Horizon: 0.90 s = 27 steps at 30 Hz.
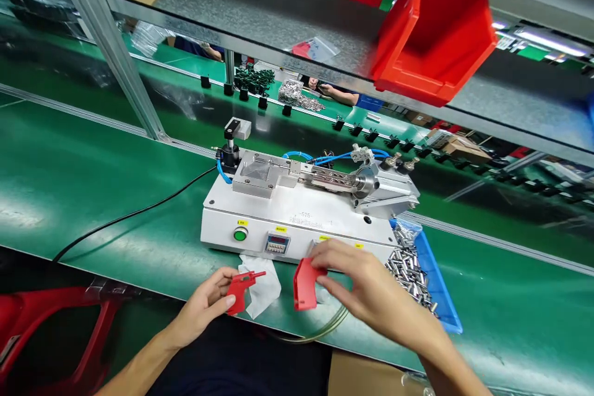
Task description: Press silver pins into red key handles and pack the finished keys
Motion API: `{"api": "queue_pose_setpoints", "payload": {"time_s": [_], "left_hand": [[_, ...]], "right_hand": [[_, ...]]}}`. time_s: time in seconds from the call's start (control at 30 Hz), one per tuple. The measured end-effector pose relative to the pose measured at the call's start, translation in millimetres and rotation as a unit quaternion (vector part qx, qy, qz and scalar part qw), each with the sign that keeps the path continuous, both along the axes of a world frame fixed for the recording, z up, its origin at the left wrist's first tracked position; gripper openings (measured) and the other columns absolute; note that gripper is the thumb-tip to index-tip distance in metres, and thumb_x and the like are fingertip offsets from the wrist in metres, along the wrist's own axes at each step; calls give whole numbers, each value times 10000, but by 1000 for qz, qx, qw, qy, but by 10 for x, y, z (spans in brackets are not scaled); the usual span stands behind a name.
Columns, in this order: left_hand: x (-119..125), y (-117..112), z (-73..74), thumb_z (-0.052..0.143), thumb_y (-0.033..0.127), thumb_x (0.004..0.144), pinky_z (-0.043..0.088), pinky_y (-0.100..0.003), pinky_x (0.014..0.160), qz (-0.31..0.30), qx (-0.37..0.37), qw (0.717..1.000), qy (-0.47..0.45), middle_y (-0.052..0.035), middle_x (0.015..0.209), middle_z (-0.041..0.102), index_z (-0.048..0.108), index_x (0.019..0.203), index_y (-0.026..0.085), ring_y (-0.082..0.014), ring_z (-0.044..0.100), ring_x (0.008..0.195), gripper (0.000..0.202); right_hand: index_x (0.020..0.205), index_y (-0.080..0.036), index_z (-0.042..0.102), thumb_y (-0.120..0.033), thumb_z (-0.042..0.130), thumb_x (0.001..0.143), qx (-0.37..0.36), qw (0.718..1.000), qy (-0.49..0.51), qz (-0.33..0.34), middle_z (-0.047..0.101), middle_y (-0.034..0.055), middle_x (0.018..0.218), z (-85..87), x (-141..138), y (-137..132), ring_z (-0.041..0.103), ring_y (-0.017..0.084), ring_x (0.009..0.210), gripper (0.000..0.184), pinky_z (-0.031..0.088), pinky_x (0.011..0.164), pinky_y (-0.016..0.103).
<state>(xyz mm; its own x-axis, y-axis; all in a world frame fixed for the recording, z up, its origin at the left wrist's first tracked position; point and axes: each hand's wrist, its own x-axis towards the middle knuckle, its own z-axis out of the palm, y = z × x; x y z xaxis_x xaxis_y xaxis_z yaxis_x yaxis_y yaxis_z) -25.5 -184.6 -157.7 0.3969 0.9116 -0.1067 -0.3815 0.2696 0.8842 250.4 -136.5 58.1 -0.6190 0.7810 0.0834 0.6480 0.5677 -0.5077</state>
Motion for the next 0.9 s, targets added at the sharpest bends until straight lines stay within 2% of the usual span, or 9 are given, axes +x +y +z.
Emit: {"api": "queue_pose_setpoints", "payload": {"time_s": [0.07, 0.17, 0.27, 0.33, 0.43, 0.5, 0.6, 0.9], "left_hand": [[-118, 10, 114, 758, 482, 915, 570, -290, 751, 26, 1, 1000, 16, -92, 1092, 725, 601, 1232, 216, -215, 692, 894, 442], [-247, 89, 363, 735, 448, 934, 569, -263, 674, 72, 20, 995, 63, -102, 1111, 733, 583, 1330, 220, -182, 672, 792, 482], [-266, 220, 604, 716, 418, 935, 568, -260, 643, 105, 63, 987, 106, -103, 1095, 730, 621, 1296, 196, -165, 644, 745, 434], [-238, 298, 707, 702, 382, 933, 552, -248, 613, 113, 79, 983, 118, -99, 1097, 722, 635, 1261, 182, -145, 620, 705, 391], [-193, 359, 774, 689, 321, 909, 518, -227, 563, 108, 81, 982, 130, -88, 1113, 706, 648, 1220, 171, -110, 577, 634, 348], [-175, 366, 788, 683, 296, 887, 501, -223, 547, 99, 74, 982, 140, -66, 1048, 701, 661, 1194, 171, -106, 561, 610, 333], [-160, 361, 800, 670, 289, 869, 483, -226, 543, 93, 65, 982, 150, -39, 945, 690, 673, 1166, 174, -118, 552, 605, 318], [-61, 395, 843, 753, 335, 826, 391, -192, 502, 84, 41, 987, 131, -22, 926, 667, 639, 1157, 177, -91, 481, 590, 384]], "right_hand": [[1032, -258, 708, -220, 483, 1035, -23, 999, -27, 11, 752, 89, 1083, -131, 28, -118, 730, 220, 968, 228, 597, 809, 324], [1013, -225, 702, -144, 424, 1026, -30, 994, -93, 44, 738, 95, 1061, -432, -57, -203, 702, 215, 904, 289, 553, 757, 320], [933, -185, 675, -76, 463, 982, -13, 980, -178, 83, 712, 110, 988, -776, -261, -202, 658, 220, 854, 244, 504, 740, 325], [910, -172, 656, -22, 526, 916, 0, 965, -240, 107, 695, 114, 969, -970, -414, -182, 635, 227, 847, 199, 478, 736, 329], [931, -157, 643, 26, 600, 826, 22, 942, -306, 135, 686, 114, 978, -1162, -581, -150, 629, 248, 862, 216, 456, 719, 343], [951, -149, 642, 39, 602, 821, 38, 935, -325, 138, 688, 117, 995, -1233, -630, -131, 639, 259, 879, 232, 460, 725, 354], [966, -145, 643, 30, 545, 884, 55, 933, -330, 132, 692, 125, 1019, -1291, -634, -116, 651, 258, 882, 216, 472, 743, 362], [940, -156, 642, -60, 536, 978, 45, 951, -286, 109, 679, 112, 973, -1368, -580, -128, 628, 234, 855, 148, 461, 732, 341]]}}
